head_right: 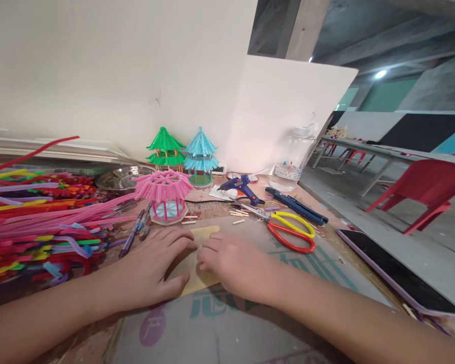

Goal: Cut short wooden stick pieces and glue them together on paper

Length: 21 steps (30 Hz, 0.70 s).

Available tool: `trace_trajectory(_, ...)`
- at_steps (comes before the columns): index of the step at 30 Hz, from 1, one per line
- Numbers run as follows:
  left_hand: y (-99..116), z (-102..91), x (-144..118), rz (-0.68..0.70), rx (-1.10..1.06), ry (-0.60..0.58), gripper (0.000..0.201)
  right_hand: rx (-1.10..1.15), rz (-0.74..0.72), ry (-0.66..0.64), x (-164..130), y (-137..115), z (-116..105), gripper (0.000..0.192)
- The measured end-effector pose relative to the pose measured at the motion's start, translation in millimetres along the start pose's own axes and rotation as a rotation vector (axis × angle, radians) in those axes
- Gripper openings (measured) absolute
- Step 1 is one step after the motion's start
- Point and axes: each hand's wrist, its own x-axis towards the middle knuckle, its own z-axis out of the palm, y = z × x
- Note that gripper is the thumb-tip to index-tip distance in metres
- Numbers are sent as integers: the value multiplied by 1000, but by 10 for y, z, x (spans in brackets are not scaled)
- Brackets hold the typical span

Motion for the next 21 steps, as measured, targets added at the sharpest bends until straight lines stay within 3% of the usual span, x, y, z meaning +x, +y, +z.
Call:
trace_trajectory(8,2,-12,-4,-15,-16,-10,33,33,24,-22,14,-24,-12,21)
trace_trajectory(19,-4,-4,23,-2,15,-33,33,41,-67,-24,-11,38,-15,17)
trace_trajectory(21,-10,0,26,5,22,-25,33,5,-11,-4,-8,94,-19,18)
